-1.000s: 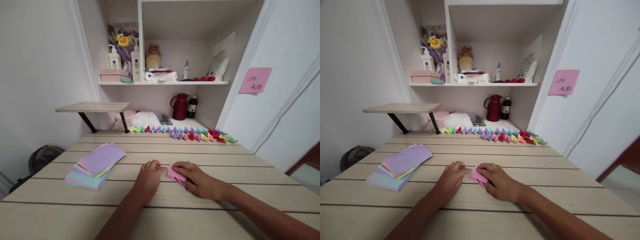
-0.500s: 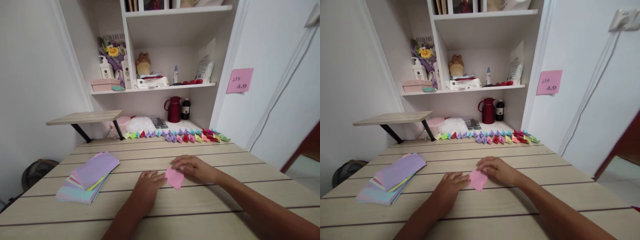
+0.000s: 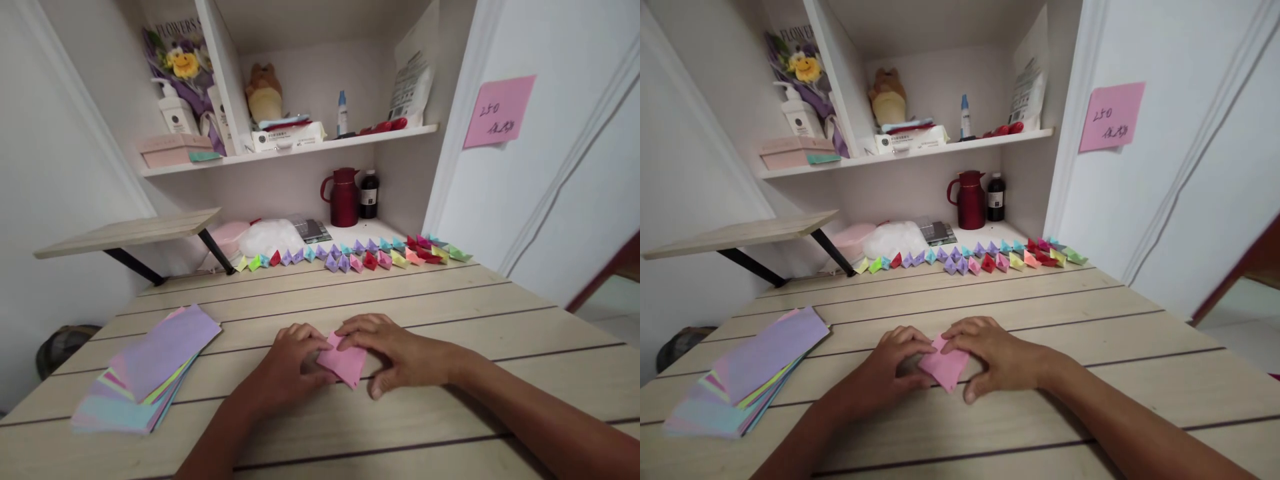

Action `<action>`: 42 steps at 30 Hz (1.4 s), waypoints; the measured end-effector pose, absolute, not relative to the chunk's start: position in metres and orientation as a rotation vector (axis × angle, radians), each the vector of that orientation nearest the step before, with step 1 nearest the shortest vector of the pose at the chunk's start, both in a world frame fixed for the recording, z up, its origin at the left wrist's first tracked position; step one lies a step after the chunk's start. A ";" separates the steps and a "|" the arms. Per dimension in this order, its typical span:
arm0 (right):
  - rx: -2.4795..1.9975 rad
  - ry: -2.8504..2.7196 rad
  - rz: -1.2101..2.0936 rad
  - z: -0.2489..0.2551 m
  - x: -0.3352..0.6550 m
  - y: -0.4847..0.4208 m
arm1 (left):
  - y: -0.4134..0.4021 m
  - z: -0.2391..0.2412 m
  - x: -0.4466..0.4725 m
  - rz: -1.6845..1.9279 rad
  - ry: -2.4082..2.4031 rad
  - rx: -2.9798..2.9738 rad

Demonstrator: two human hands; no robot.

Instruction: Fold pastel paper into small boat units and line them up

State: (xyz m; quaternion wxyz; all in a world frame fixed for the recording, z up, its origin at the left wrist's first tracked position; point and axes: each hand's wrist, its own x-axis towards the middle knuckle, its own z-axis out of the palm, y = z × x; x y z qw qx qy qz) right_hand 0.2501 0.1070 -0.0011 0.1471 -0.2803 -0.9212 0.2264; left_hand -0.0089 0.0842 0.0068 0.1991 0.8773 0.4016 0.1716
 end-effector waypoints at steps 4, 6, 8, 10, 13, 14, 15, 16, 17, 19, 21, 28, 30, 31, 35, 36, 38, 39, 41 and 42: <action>-0.824 -2.538 0.707 -0.003 0.247 0.111 | 0.085 -0.002 -0.007 0.585 1.164 2.394; -0.816 -2.478 0.733 -0.004 0.244 0.114 | 0.084 -0.005 -0.006 0.609 1.154 2.394; -0.804 -2.432 0.756 -0.004 0.242 0.115 | 0.084 -0.008 -0.005 0.607 1.125 2.412; -0.805 -2.399 0.767 -0.003 0.241 0.116 | 0.083 -0.009 -0.004 0.613 1.123 2.415; -0.809 -2.378 0.772 -0.002 0.240 0.116 | 0.082 -0.010 0.001 0.650 1.191 2.380; -0.805 -2.379 0.778 -0.002 0.241 0.116 | 0.082 -0.010 0.003 0.662 1.220 2.365; -0.801 -2.385 0.786 -0.001 0.242 0.115 | 0.082 -0.010 0.005 0.675 1.248 2.350; -0.800 -2.398 0.797 -0.001 0.243 0.115 | 0.082 -0.010 0.007 0.689 1.272 2.336; -0.805 -2.418 0.807 0.000 0.245 0.114 | 0.081 -0.009 0.009 0.703 1.291 2.322; -0.833 -2.471 0.818 0.001 0.248 0.113 | 0.081 -0.009 0.013 0.728 1.322 2.299; -0.858 -2.529 0.802 0.001 0.250 0.111 | 0.081 -0.009 0.016 0.741 1.357 2.277; -0.874 -2.541 0.677 0.001 0.244 0.105 | 0.083 -0.011 0.018 0.775 1.415 2.207; -0.880 -2.524 0.667 0.001 0.242 0.105 | 0.083 -0.012 0.018 0.773 1.412 2.222; -0.882 -2.517 0.669 0.001 0.241 0.105 | 0.083 -0.013 0.018 0.767 1.413 2.233; -0.912 -2.464 0.674 -0.002 0.238 0.105 | 0.081 -0.016 0.019 0.725 1.412 2.321; -0.923 -2.447 0.671 -0.003 0.237 0.106 | 0.080 -0.016 0.020 0.724 1.401 2.352; -0.946 -2.415 0.672 -0.005 0.235 0.106 | 0.079 -0.017 0.020 0.736 1.366 2.415; -0.950 -2.406 0.680 -0.005 0.235 0.106 | 0.078 -0.017 0.020 0.746 1.345 2.447; -0.934 -2.400 0.708 -0.004 0.235 0.106 | 0.076 -0.016 0.021 0.759 1.300 2.526; -0.917 -2.402 0.721 -0.003 0.235 0.106 | 0.075 -0.016 0.022 0.766 1.275 2.576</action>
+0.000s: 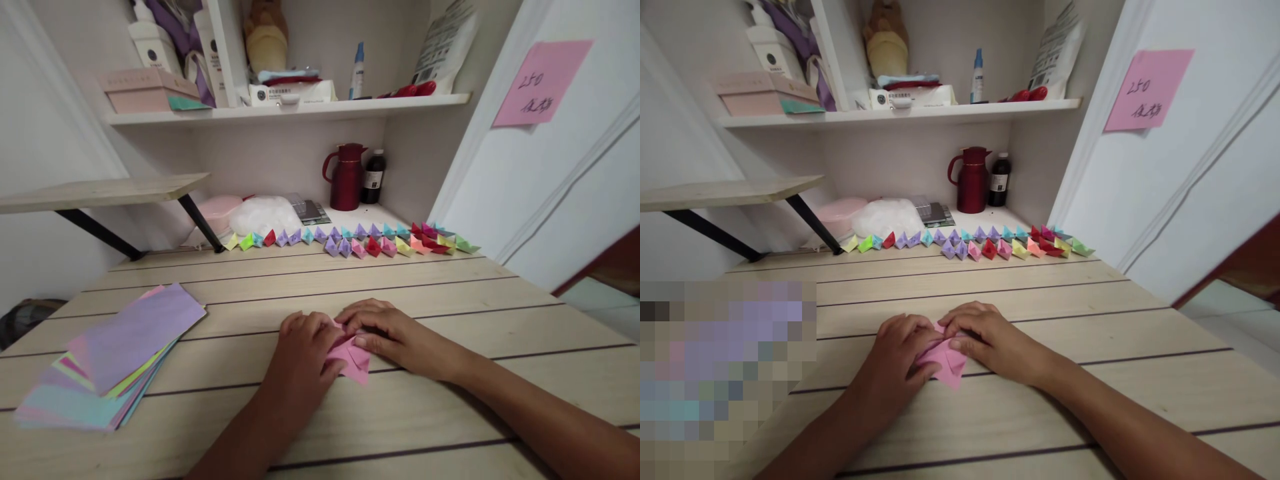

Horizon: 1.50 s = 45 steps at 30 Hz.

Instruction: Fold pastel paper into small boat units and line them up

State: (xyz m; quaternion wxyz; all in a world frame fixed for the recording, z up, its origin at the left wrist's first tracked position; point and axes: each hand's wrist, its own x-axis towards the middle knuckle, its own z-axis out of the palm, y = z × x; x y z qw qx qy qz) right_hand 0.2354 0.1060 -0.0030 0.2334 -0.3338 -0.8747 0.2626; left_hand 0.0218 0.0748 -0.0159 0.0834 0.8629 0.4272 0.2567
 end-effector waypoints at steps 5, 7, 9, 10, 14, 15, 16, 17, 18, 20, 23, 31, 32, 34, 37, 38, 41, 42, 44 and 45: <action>-0.837 -2.409 0.741 0.000 0.238 0.108 | 0.070 -0.014 0.025 0.866 1.075 2.834; -0.841 -2.402 0.741 -0.001 0.239 0.109 | 0.069 -0.013 0.026 0.890 1.025 2.869; -0.852 -2.396 0.742 -0.003 0.240 0.110 | 0.070 -0.011 0.026 0.882 1.014 2.868; -0.855 -2.395 0.741 -0.004 0.240 0.110 | 0.070 -0.010 0.025 0.868 1.005 2.863; -0.841 -2.406 0.731 -0.007 0.242 0.111 | 0.071 -0.006 0.024 0.801 0.948 2.857; -0.840 -2.404 0.732 -0.007 0.242 0.111 | 0.071 -0.005 0.023 0.791 0.933 2.855; -0.842 -2.401 0.735 -0.007 0.242 0.111 | 0.070 -0.004 0.023 0.793 0.918 2.850; -0.845 -2.397 0.740 -0.006 0.242 0.111 | 0.069 -0.004 0.022 0.812 0.903 2.838; -0.851 -2.391 0.744 -0.006 0.242 0.111 | 0.068 -0.003 0.022 0.843 0.890 2.820; -0.853 -2.386 0.752 -0.005 0.242 0.110 | 0.066 -0.002 0.020 0.904 0.887 2.778; -0.831 -2.381 0.760 -0.004 0.242 0.110 | 0.064 0.000 0.018 0.923 0.898 2.740; -0.784 -2.391 0.758 -0.001 0.241 0.111 | 0.063 0.004 0.016 0.773 0.822 2.772; -0.785 -2.399 0.752 -0.001 0.241 0.111 | 0.063 0.003 0.016 0.735 0.821 2.785; -0.784 -2.412 0.741 0.000 0.241 0.111 | 0.064 0.003 0.016 0.687 0.827 2.799; -0.781 -2.419 0.740 -0.001 0.242 0.111 | 0.064 0.004 0.017 0.643 0.845 2.797; -0.782 -2.416 0.744 -0.002 0.242 0.111 | 0.064 0.004 0.017 0.641 0.844 2.794; -0.780 -2.403 0.763 -0.004 0.243 0.112 | 0.065 0.004 0.016 0.630 0.864 2.778; -0.777 -2.400 0.769 -0.004 0.242 0.112 | 0.066 0.003 0.016 0.629 0.866 2.776; -0.764 -2.403 0.783 -0.001 0.242 0.111 | 0.068 0.001 0.017 0.622 0.881 2.772; -0.752 -2.408 0.796 0.002 0.242 0.110 | 0.069 0.000 0.018 0.623 0.886 2.766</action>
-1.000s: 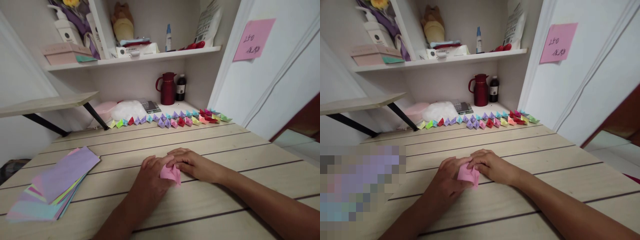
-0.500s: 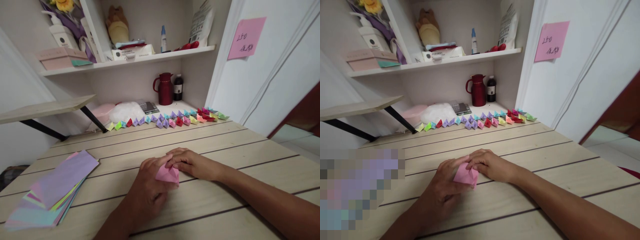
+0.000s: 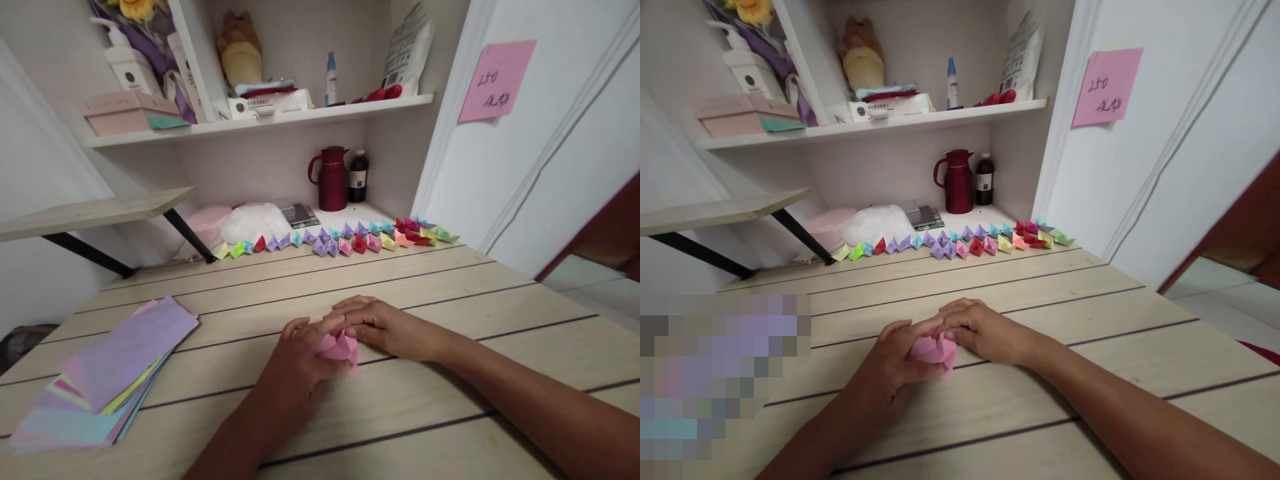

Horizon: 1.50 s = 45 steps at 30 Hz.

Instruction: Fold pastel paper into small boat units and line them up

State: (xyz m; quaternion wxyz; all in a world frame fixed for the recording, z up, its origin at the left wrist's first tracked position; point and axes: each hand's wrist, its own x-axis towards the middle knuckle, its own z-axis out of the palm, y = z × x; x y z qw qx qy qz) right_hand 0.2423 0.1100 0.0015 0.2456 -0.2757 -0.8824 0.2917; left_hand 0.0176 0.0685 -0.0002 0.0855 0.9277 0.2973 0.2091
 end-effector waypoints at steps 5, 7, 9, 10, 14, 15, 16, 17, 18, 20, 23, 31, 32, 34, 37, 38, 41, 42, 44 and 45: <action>-0.702 -2.440 0.884 0.014 0.245 0.105 | 0.069 -0.002 0.021 0.628 0.969 2.657; -0.752 -2.468 0.900 0.014 0.247 0.105 | 0.069 -0.002 0.021 0.651 1.034 2.588; -0.843 -2.479 0.879 0.009 0.248 0.106 | 0.070 -0.004 0.019 0.686 1.072 2.523; -0.885 -2.475 0.856 0.006 0.248 0.106 | 0.071 -0.006 0.018 0.702 1.083 2.494; -0.919 -2.445 0.769 -0.004 0.246 0.108 | 0.075 -0.012 0.014 0.743 1.091 2.422; -0.916 -2.441 0.761 -0.006 0.245 0.108 | 0.076 -0.013 0.014 0.751 1.090 2.412; -0.916 -2.439 0.760 -0.006 0.245 0.108 | 0.076 -0.013 0.013 0.758 1.083 2.407; -0.916 -2.440 0.765 -0.006 0.245 0.108 | 0.076 -0.013 0.012 0.761 1.068 2.410; -0.912 -2.441 0.775 -0.005 0.245 0.108 | 0.076 -0.013 0.012 0.756 1.047 2.421; -0.897 -2.431 0.799 -0.002 0.244 0.108 | 0.075 -0.012 0.011 0.733 0.997 2.463; -0.848 -2.398 0.830 0.001 0.242 0.107 | 0.074 -0.010 0.010 0.665 0.972 2.540; -0.901 -2.372 0.945 0.009 0.244 0.103 | 0.072 -0.016 0.014 0.537 1.037 2.753; -0.895 -2.386 0.954 0.010 0.245 0.103 | 0.072 -0.017 0.015 0.532 1.045 2.766; -0.877 -2.432 0.962 0.011 0.247 0.104 | 0.072 -0.018 0.016 0.523 1.068 2.779; -0.941 -2.469 0.926 0.008 0.249 0.106 | 0.072 -0.018 0.017 0.550 1.104 2.770; -0.975 -2.467 0.901 0.006 0.249 0.106 | 0.072 -0.018 0.017 0.557 1.108 2.764; -1.022 -2.436 0.797 0.000 0.244 0.107 | 0.071 -0.017 0.018 0.559 1.115 2.738; -1.023 -2.416 0.762 -0.001 0.241 0.107 | 0.071 -0.016 0.018 0.557 1.117 2.725; -1.010 -2.370 0.699 -0.003 0.236 0.107 | 0.071 -0.015 0.018 0.575 1.119 2.677; -0.993 -2.359 0.678 -0.003 0.234 0.106 | 0.072 -0.015 0.017 0.594 1.112 2.639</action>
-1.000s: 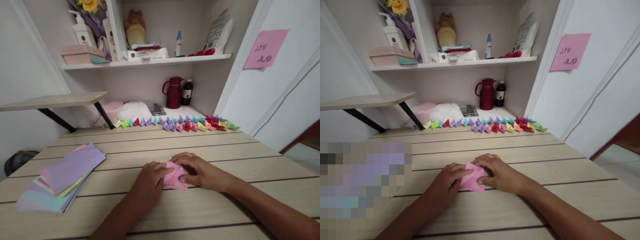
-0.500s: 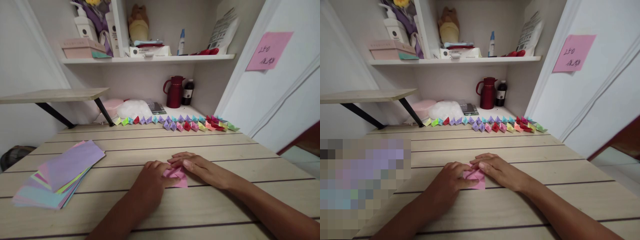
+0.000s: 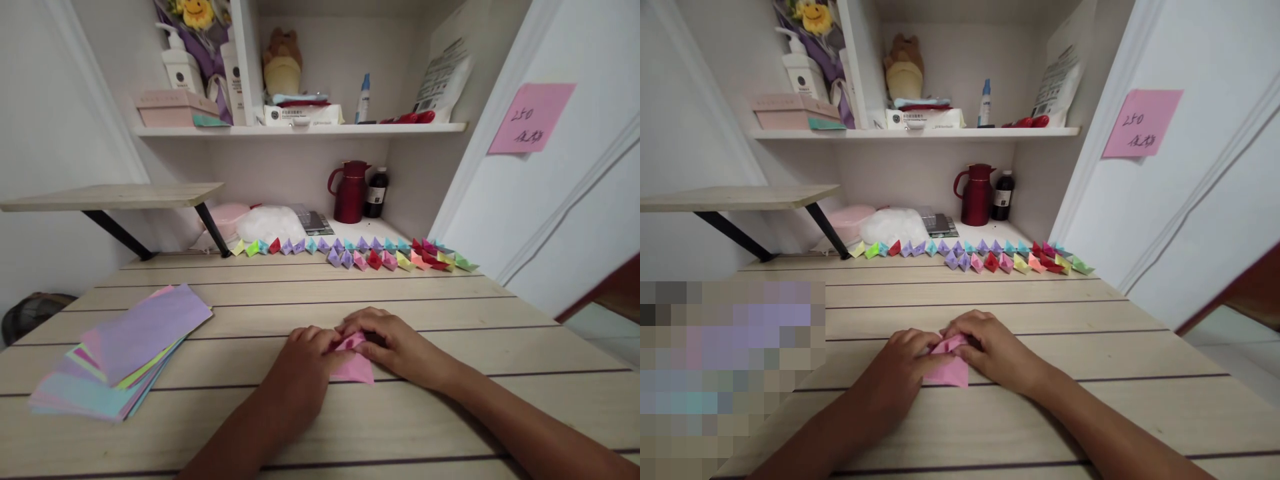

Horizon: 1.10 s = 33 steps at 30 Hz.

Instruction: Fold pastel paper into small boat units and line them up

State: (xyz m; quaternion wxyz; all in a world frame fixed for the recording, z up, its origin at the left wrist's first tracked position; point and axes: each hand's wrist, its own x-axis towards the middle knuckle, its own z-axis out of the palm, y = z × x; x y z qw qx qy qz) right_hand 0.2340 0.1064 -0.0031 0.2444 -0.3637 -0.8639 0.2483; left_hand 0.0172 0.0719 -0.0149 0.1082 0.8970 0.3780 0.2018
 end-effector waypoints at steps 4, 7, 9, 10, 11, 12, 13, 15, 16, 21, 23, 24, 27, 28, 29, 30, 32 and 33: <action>-0.930 -2.377 0.659 -0.003 0.231 0.104 | 0.076 -0.013 0.010 0.758 1.086 2.398; -1.007 -2.344 0.674 -0.005 0.232 0.102 | 0.077 -0.011 0.006 0.851 1.149 2.270; -1.064 -2.327 0.675 -0.006 0.232 0.101 | 0.076 -0.010 0.005 0.865 1.191 2.268; -1.084 -2.325 0.666 -0.007 0.231 0.101 | 0.075 -0.008 0.006 0.859 1.199 2.287; -1.102 -2.325 0.650 -0.007 0.230 0.101 | 0.074 -0.006 0.007 0.847 1.197 2.313; -1.120 -2.327 0.628 -0.007 0.229 0.100 | 0.072 -0.004 0.008 0.833 1.188 2.346; -1.137 -2.331 0.601 -0.008 0.227 0.101 | 0.071 -0.002 0.009 0.820 1.178 2.379; -1.163 -2.348 0.531 -0.009 0.225 0.101 | 0.069 0.002 0.009 0.797 1.178 2.440; -1.172 -2.360 0.494 -0.010 0.224 0.102 | 0.068 0.002 0.009 0.789 1.188 2.468; -1.175 -2.395 0.394 -0.014 0.224 0.105 | 0.069 -0.003 0.006 0.645 1.233 2.600; -1.173 -2.386 0.403 -0.015 0.224 0.106 | 0.070 -0.007 0.005 0.575 1.226 2.640; -1.173 -2.377 0.409 -0.016 0.224 0.106 | 0.071 -0.008 0.006 0.550 1.222 2.657; -1.181 -2.312 0.426 -0.016 0.224 0.105 | 0.071 -0.011 0.006 0.517 1.224 2.692; -1.182 -2.286 0.434 -0.017 0.224 0.105 | 0.071 -0.012 0.007 0.518 1.227 2.698; -1.180 -2.268 0.443 -0.017 0.224 0.105 | 0.071 -0.012 0.007 0.523 1.227 2.704; -1.172 -2.263 0.448 -0.017 0.224 0.106 | 0.070 -0.012 0.007 0.530 1.226 2.708; -1.133 -2.285 0.450 -0.019 0.224 0.107 | 0.071 -0.013 0.008 0.542 1.221 2.721; -1.111 -2.300 0.447 -0.019 0.224 0.108 | 0.071 -0.014 0.008 0.539 1.213 2.730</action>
